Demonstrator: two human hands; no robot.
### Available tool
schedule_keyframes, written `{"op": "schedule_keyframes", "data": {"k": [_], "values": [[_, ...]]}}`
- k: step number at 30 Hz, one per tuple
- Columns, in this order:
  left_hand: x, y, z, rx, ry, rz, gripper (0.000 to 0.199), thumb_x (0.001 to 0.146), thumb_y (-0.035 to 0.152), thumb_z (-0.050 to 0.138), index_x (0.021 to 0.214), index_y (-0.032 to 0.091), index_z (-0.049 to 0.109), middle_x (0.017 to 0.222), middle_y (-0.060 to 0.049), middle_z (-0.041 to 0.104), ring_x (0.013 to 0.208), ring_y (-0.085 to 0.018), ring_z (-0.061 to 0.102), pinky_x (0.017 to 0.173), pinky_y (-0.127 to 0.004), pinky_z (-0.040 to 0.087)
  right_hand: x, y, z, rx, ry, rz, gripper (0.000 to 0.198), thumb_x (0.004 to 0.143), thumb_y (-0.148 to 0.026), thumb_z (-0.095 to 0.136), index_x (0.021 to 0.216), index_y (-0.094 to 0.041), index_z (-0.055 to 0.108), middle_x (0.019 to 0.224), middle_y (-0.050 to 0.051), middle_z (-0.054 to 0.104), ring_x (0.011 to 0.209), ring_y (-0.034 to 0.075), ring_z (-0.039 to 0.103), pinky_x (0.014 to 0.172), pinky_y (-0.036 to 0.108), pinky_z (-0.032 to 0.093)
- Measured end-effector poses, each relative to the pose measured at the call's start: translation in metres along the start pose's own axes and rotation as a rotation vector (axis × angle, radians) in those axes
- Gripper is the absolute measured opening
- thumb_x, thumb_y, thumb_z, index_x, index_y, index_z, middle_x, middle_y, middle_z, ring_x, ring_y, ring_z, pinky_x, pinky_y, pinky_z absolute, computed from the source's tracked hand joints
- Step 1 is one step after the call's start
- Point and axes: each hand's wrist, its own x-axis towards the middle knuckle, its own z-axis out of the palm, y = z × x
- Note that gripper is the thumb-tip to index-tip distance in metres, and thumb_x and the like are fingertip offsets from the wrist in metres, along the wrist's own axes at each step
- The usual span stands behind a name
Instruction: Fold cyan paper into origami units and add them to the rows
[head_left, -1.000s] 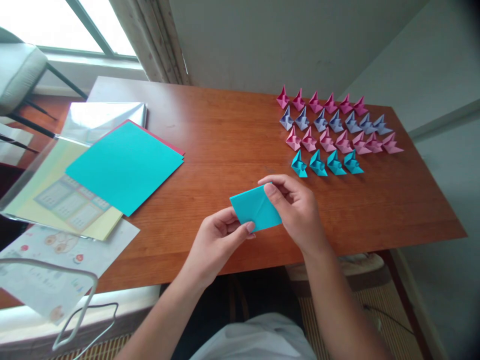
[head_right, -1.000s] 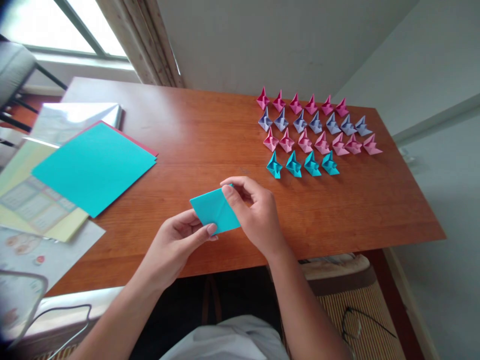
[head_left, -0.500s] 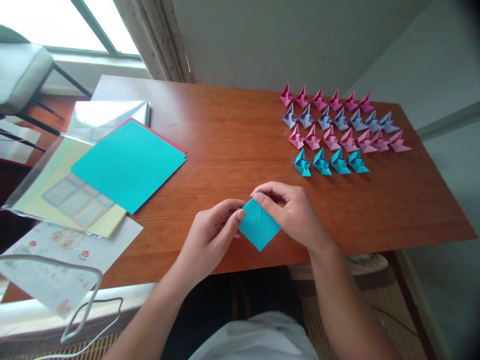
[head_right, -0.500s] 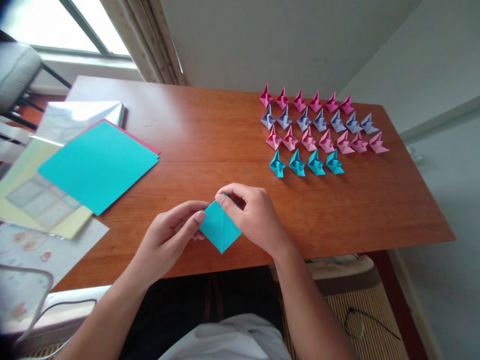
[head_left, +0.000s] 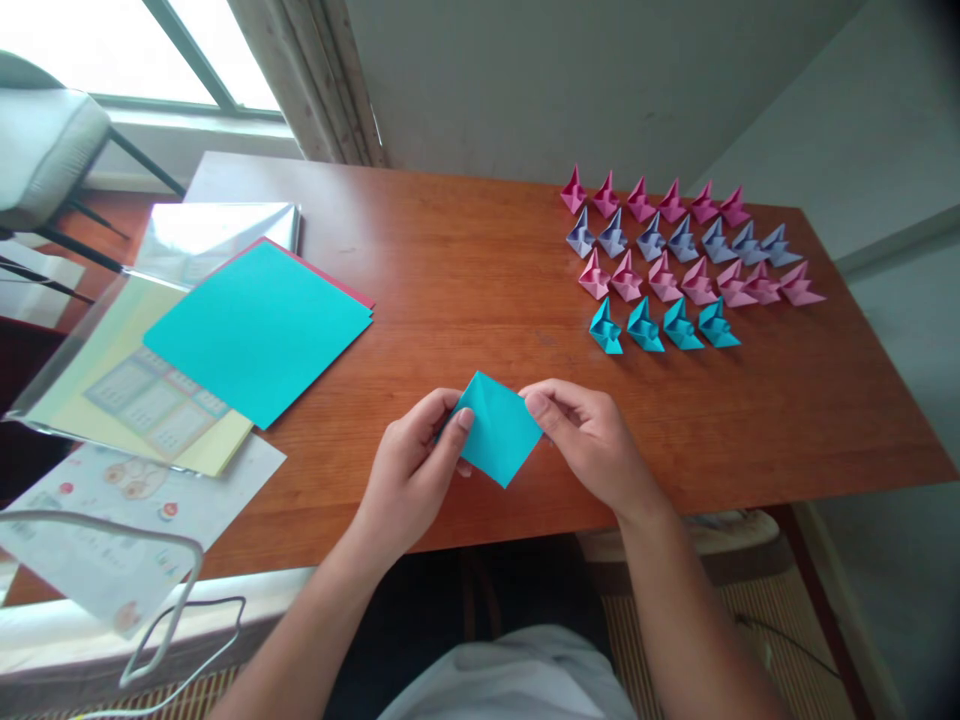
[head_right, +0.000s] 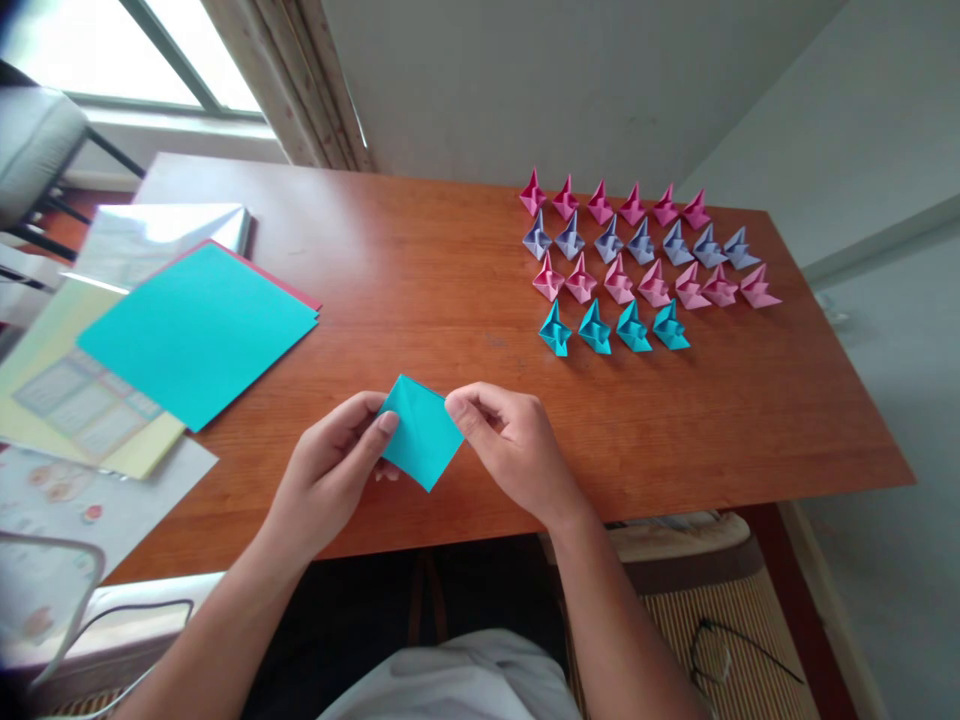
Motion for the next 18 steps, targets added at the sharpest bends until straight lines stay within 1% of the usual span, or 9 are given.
{"op": "schedule_keyframes", "data": {"k": [2,4,7,11,15,18], "values": [[-0.001,0.001,-0.001,0.006,-0.023,0.009,0.026,0.098,0.045,0.057,0.093,0.020,0.060,0.073,0.001,0.060,0.063,-0.014,0.059,0.056,-0.023,0.048,-0.003,-0.002,0.000,-0.001,0.004,-0.010,0.024,0.096,-0.043,0.063,0.090,-0.021,0.072,0.083,0.001,0.073,0.075,0.016,0.067,0.066,0.027,0.052],[-0.002,0.003,-0.003,0.035,-0.053,0.023,0.027,0.099,0.045,0.056,0.089,0.019,0.058,0.073,0.000,0.059,0.065,-0.014,0.056,0.059,-0.023,0.046,-0.005,-0.005,0.001,-0.032,0.029,-0.035,0.019,0.094,-0.039,0.065,0.090,-0.022,0.072,0.084,0.001,0.074,0.076,0.017,0.068,0.067,0.027,0.053],[-0.002,0.005,-0.005,0.071,-0.090,0.043,0.030,0.100,0.045,0.054,0.085,0.019,0.057,0.073,0.001,0.053,0.065,-0.012,0.048,0.059,-0.023,0.040,-0.007,-0.008,0.000,-0.134,0.059,-0.092,0.016,0.094,-0.036,0.065,0.089,-0.022,0.073,0.085,0.001,0.076,0.077,0.017,0.069,0.068,0.028,0.054],[-0.002,0.007,-0.005,0.089,-0.105,0.049,0.032,0.100,0.047,0.054,0.084,0.019,0.055,0.071,0.003,0.048,0.063,-0.011,0.042,0.056,-0.023,0.035,-0.008,-0.012,0.000,-0.251,0.026,-0.154,0.015,0.095,-0.033,0.063,0.090,-0.023,0.073,0.084,0.001,0.077,0.075,0.017,0.070,0.067,0.028,0.053],[-0.002,0.003,-0.002,0.118,-0.108,0.034,0.036,0.098,0.048,0.057,0.077,0.019,0.052,0.066,0.004,0.045,0.059,-0.010,0.041,0.054,-0.022,0.035,-0.008,-0.014,0.002,-0.277,0.011,-0.177,0.015,0.095,-0.031,0.062,0.090,-0.023,0.072,0.084,0.001,0.076,0.074,0.017,0.069,0.066,0.027,0.053],[-0.002,0.001,-0.001,0.114,-0.101,0.035,0.037,0.097,0.048,0.058,0.075,0.019,0.052,0.062,0.005,0.046,0.056,-0.010,0.043,0.052,-0.022,0.035,-0.008,-0.014,0.004,-0.249,0.014,-0.158,0.013,0.095,-0.031,0.062,0.091,-0.023,0.072,0.084,0.001,0.075,0.076,0.016,0.069,0.067,0.027,0.054]]}}
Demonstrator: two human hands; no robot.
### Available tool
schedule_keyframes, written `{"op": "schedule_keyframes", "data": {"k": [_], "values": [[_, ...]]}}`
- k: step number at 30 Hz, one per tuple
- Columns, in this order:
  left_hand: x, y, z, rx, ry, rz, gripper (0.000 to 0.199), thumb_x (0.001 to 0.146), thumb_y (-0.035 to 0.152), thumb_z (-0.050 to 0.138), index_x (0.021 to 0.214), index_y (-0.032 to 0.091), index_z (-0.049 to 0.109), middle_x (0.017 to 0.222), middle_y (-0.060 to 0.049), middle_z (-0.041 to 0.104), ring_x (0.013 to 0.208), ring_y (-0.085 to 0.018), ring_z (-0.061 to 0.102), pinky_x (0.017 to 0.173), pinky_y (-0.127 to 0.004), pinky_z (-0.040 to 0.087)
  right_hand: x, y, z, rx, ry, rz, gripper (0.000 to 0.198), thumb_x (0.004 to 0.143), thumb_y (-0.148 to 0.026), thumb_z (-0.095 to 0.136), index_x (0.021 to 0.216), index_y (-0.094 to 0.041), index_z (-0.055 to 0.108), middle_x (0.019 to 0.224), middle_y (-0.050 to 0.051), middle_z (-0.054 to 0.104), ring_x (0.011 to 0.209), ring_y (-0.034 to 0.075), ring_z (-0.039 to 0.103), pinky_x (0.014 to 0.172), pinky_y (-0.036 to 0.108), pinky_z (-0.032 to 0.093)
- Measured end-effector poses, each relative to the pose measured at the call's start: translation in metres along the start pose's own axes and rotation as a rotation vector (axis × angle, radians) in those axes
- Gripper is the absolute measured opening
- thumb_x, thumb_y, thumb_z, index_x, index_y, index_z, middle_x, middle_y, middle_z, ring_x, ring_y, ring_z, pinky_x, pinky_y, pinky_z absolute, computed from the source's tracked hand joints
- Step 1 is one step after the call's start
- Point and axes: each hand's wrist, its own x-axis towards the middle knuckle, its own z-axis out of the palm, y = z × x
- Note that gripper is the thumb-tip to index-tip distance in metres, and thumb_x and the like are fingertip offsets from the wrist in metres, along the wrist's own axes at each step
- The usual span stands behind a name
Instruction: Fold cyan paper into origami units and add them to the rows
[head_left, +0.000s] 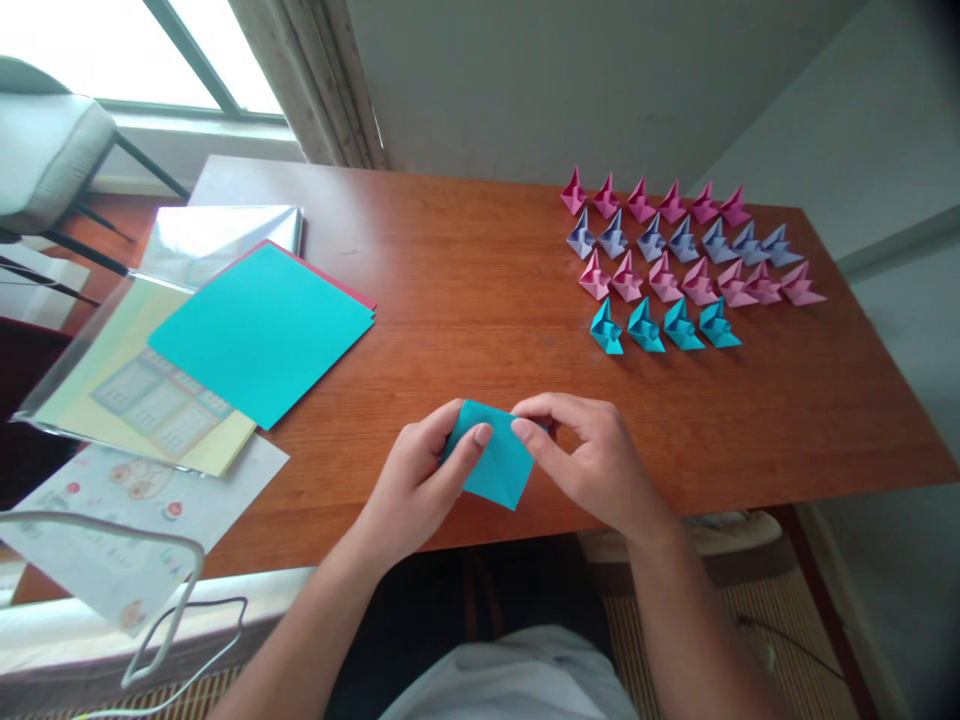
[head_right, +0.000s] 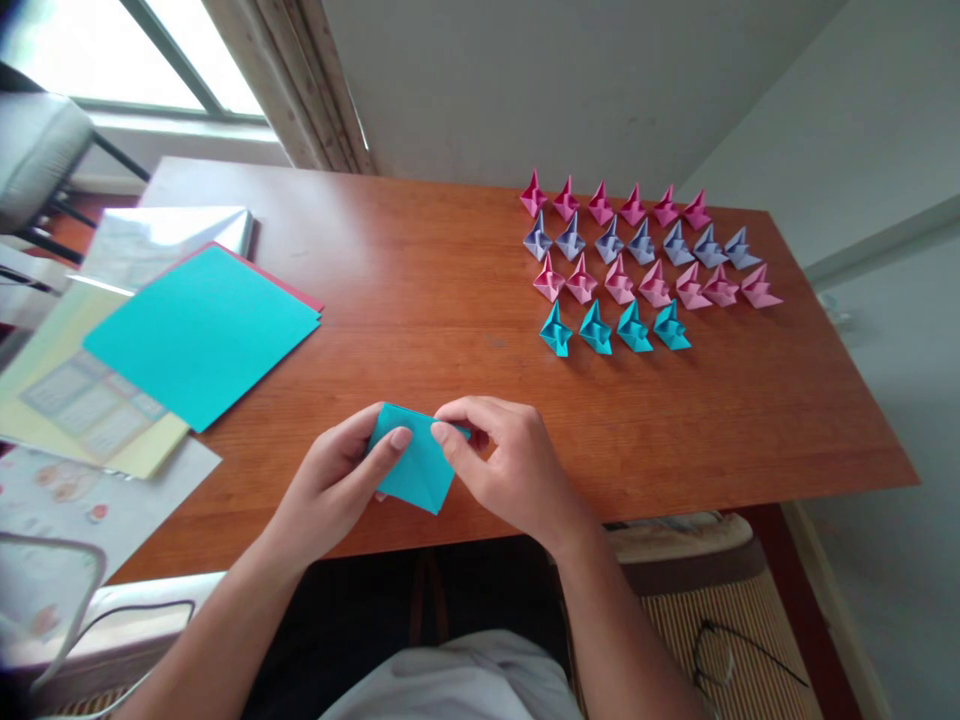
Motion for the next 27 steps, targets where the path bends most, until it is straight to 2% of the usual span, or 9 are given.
{"op": "schedule_keyframes", "data": {"k": [7,13,20,27], "values": [[0.000,0.001,0.001,-0.090,0.000,-0.034,0.036,0.096,0.047,0.061,0.075,0.019,0.055,0.060,0.005,0.049,0.052,-0.009,0.046,0.048,-0.021,0.036,0.000,0.002,0.000,0.123,-0.059,0.076,0.013,0.093,-0.033,0.065,0.093,-0.022,0.072,0.085,0.000,0.074,0.077,0.016,0.068,0.069,0.026,0.053],[-0.001,-0.001,0.002,-0.144,0.009,-0.024,0.036,0.096,0.048,0.060,0.078,0.018,0.058,0.065,0.003,0.050,0.057,-0.010,0.045,0.050,-0.021,0.037,-0.001,0.004,0.000,0.191,-0.084,0.123,0.015,0.094,-0.035,0.065,0.096,-0.022,0.072,0.089,0.001,0.074,0.080,0.016,0.068,0.070,0.027,0.054],[0.001,0.000,0.002,-0.068,-0.004,0.008,0.034,0.097,0.046,0.059,0.079,0.017,0.061,0.062,0.004,0.049,0.055,-0.009,0.043,0.052,-0.021,0.036,0.002,0.001,-0.005,0.168,-0.123,0.082,0.012,0.094,-0.032,0.065,0.096,-0.021,0.071,0.090,0.001,0.074,0.083,0.016,0.067,0.075,0.028,0.053],[0.001,-0.001,0.003,0.030,-0.068,0.038,0.034,0.099,0.040,0.056,0.076,0.015,0.057,0.063,0.005,0.042,0.056,-0.008,0.037,0.052,-0.021,0.031,0.014,-0.003,0.003,0.219,-0.121,0.086,0.009,0.094,-0.026,0.064,0.095,-0.020,0.070,0.092,0.001,0.073,0.086,0.016,0.067,0.074,0.027,0.052]]}}
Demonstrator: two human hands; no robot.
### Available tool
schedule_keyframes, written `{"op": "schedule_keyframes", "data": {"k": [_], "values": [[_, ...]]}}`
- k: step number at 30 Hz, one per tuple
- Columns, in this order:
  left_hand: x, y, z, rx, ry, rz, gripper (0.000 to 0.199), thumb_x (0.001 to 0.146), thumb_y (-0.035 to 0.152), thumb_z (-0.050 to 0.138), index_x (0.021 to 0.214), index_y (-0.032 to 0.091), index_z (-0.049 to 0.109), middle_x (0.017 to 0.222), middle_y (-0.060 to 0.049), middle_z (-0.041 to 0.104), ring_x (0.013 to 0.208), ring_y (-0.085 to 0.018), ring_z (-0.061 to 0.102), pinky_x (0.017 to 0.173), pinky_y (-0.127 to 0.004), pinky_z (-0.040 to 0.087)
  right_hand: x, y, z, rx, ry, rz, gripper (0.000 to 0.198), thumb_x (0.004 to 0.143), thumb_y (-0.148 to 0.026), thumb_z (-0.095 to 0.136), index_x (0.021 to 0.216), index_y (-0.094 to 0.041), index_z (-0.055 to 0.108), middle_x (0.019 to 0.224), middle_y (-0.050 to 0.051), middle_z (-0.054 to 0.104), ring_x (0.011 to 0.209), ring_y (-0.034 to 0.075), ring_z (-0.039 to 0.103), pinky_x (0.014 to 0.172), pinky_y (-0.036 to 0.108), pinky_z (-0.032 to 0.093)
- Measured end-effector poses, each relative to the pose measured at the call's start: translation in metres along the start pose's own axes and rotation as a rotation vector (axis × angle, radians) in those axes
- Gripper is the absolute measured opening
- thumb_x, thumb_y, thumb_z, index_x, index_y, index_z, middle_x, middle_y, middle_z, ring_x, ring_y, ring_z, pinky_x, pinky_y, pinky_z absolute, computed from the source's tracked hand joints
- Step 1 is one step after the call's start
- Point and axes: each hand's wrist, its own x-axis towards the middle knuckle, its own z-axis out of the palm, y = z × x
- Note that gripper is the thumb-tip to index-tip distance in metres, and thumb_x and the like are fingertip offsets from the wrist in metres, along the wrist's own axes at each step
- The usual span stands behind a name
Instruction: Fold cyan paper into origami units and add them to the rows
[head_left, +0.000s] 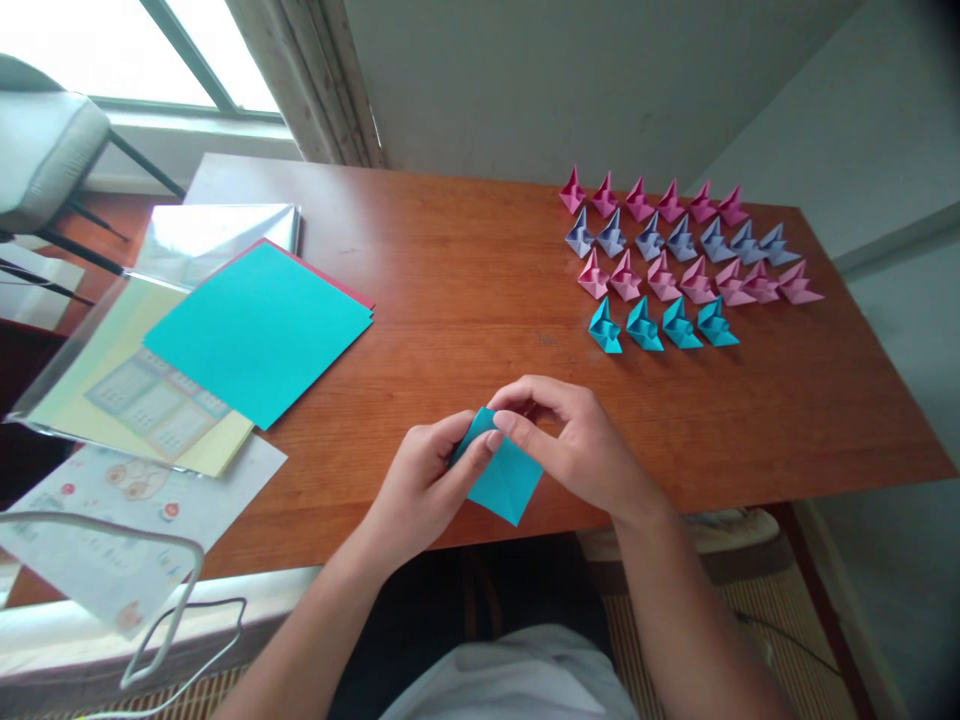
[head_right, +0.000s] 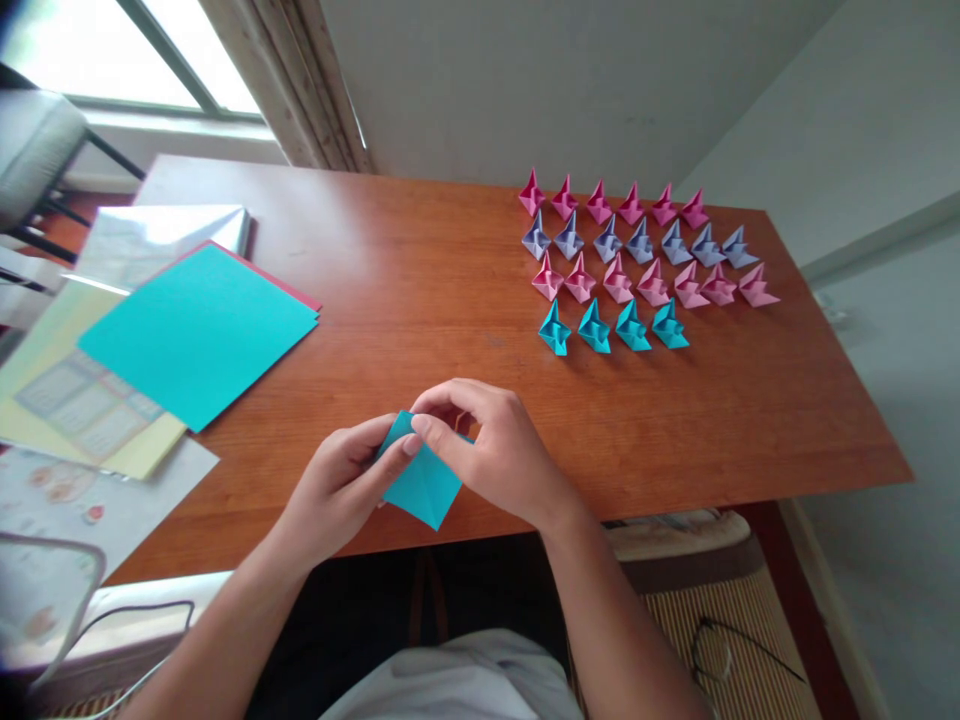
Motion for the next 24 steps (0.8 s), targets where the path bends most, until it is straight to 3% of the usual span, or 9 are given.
{"op": "schedule_keyframes", "data": {"k": [7,13,19,24], "values": [[-0.0001,-0.0009,0.0010,0.091,-0.080,0.010,0.036,0.100,0.038,0.054,0.071,0.015,0.053,0.062,0.007,0.035,0.056,-0.007,0.031,0.051,-0.022,0.027,0.0055,-0.0028,0.0013,0.006,-0.031,-0.004,0.013,0.094,-0.025,0.063,0.083,-0.019,0.066,0.080,-0.002,0.067,0.075,0.012,0.061,0.066,0.024,0.047],[0.0016,-0.0014,0.0017,0.082,-0.048,0.006,0.038,0.100,0.040,0.054,0.071,0.015,0.054,0.061,0.006,0.035,0.056,-0.007,0.032,0.051,-0.022,0.027,0.0063,-0.0007,0.0027,-0.023,0.010,-0.009,0.013,0.095,-0.026,0.063,0.085,-0.019,0.065,0.081,-0.002,0.067,0.075,0.011,0.061,0.066,0.023,0.047],[0.0007,0.0001,-0.0019,0.047,-0.057,-0.018,0.038,0.100,0.043,0.054,0.074,0.015,0.056,0.062,0.006,0.037,0.056,-0.008,0.035,0.051,-0.023,0.028,0.0031,0.0045,-0.0043,-0.042,-0.077,0.018,0.023,0.097,-0.032,0.062,0.080,-0.019,0.069,0.077,-0.001,0.068,0.071,0.012,0.061,0.061,0.023,0.045],[-0.0001,0.0004,-0.0044,-0.002,-0.021,-0.022,0.044,0.102,0.045,0.048,0.068,0.017,0.049,0.059,0.006,0.038,0.055,-0.008,0.037,0.051,-0.023,0.029,0.0022,0.0042,-0.0062,-0.097,-0.004,-0.008,0.022,0.096,-0.032,0.064,0.080,-0.019,0.070,0.078,0.000,0.070,0.073,0.013,0.063,0.063,0.024,0.046]]}}
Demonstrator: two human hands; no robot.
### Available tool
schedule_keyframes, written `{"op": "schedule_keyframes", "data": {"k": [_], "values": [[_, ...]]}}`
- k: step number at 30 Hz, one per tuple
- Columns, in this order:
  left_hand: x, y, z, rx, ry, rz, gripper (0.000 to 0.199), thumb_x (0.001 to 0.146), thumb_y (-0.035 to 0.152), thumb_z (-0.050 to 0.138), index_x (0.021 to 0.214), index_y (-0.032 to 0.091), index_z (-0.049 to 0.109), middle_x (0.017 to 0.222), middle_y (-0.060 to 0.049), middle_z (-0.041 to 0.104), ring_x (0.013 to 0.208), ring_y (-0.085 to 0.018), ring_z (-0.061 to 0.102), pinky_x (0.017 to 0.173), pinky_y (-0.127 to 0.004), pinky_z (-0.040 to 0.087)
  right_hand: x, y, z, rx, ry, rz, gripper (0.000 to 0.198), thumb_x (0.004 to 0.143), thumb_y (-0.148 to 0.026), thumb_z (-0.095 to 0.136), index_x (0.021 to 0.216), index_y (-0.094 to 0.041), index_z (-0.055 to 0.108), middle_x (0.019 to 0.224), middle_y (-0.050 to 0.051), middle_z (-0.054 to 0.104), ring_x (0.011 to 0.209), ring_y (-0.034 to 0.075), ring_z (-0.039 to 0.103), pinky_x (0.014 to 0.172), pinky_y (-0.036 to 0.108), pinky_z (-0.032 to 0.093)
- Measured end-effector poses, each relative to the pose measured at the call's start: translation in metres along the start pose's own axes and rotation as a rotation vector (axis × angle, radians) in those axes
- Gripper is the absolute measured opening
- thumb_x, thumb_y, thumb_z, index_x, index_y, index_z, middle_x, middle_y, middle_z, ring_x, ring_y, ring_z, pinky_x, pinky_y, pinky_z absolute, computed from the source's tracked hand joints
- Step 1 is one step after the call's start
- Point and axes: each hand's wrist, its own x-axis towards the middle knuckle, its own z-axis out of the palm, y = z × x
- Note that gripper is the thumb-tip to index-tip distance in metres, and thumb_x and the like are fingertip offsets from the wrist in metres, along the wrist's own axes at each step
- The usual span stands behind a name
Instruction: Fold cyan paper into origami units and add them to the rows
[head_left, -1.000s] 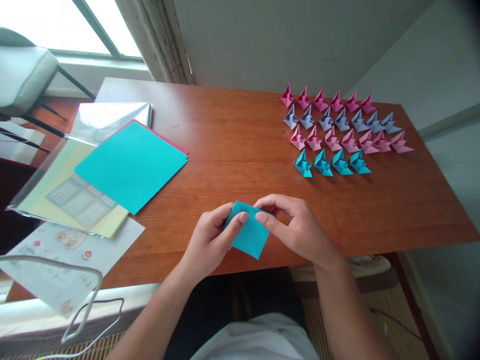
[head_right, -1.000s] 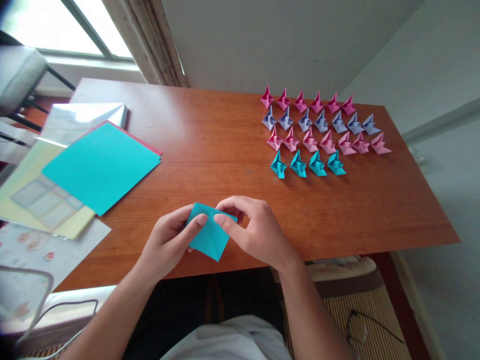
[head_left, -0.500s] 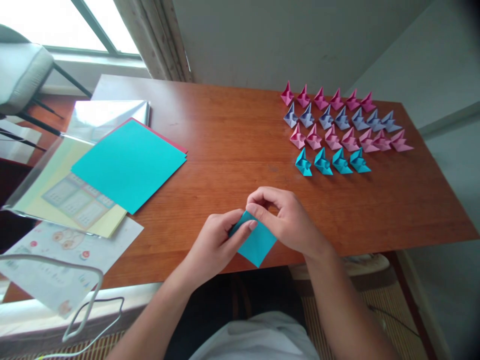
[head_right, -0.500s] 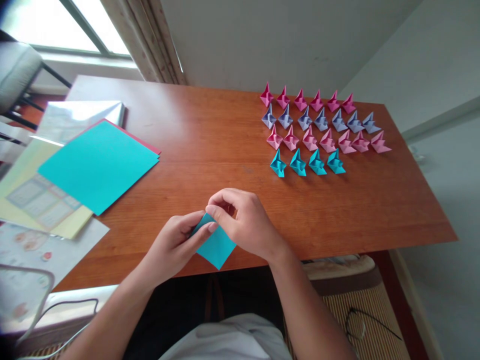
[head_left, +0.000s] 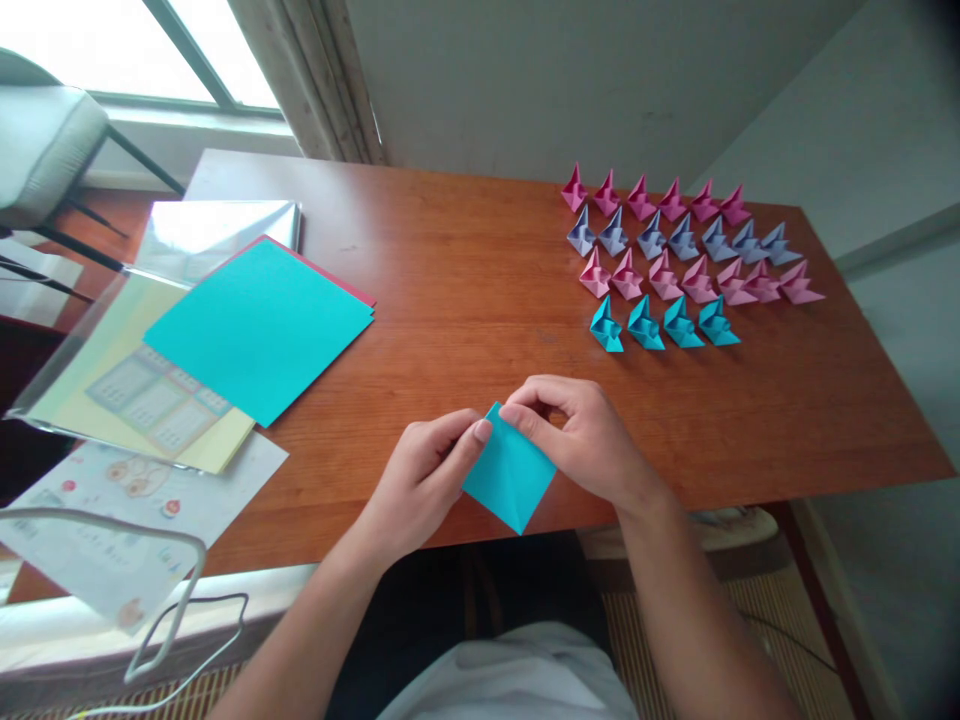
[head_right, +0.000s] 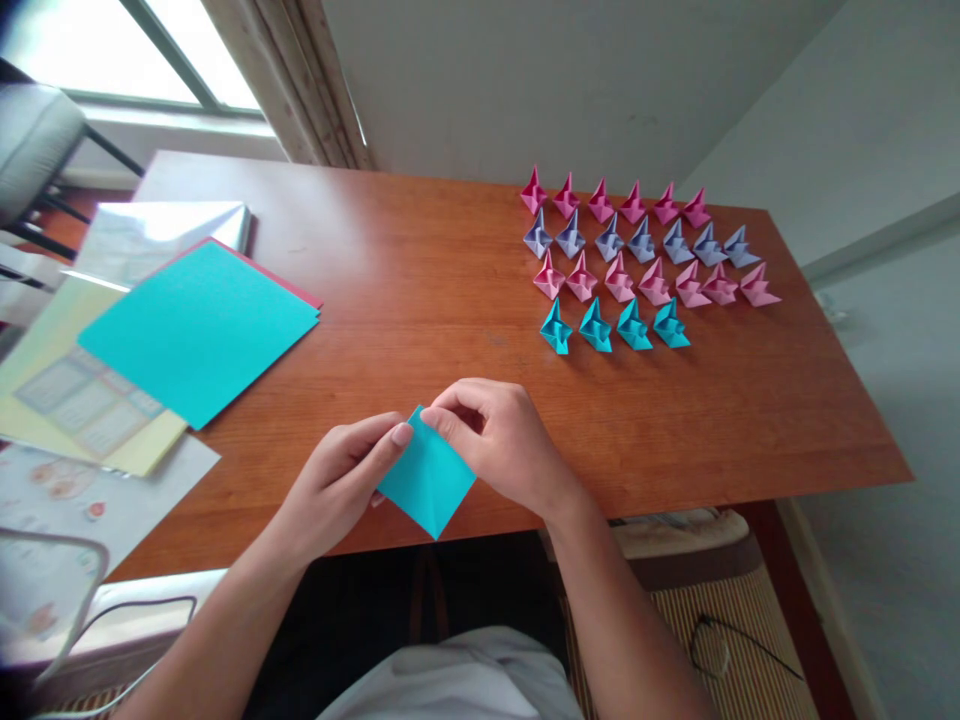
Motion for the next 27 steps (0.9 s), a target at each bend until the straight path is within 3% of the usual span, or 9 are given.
{"op": "schedule_keyframes", "data": {"k": [19,27], "values": [[0.0016,0.0013,-0.0023,0.137,0.071,0.062,0.042,0.103,0.039,0.047,0.066,0.018,0.044,0.059,0.006,0.035,0.053,-0.008,0.033,0.052,-0.024,0.027,-0.0015,0.0017,-0.0068,0.021,-0.098,0.063,0.026,0.097,-0.037,0.062,0.082,-0.019,0.070,0.078,0.000,0.070,0.071,0.013,0.061,0.062,0.025,0.045],[0.0031,-0.0001,-0.0014,0.157,0.114,0.071,0.041,0.103,0.037,0.047,0.067,0.019,0.043,0.059,0.006,0.035,0.053,-0.008,0.034,0.052,-0.023,0.028,-0.0014,0.0018,-0.0074,-0.026,-0.056,0.047,0.026,0.096,-0.038,0.063,0.079,-0.019,0.071,0.075,-0.001,0.069,0.067,0.013,0.060,0.060,0.025,0.042]]}}
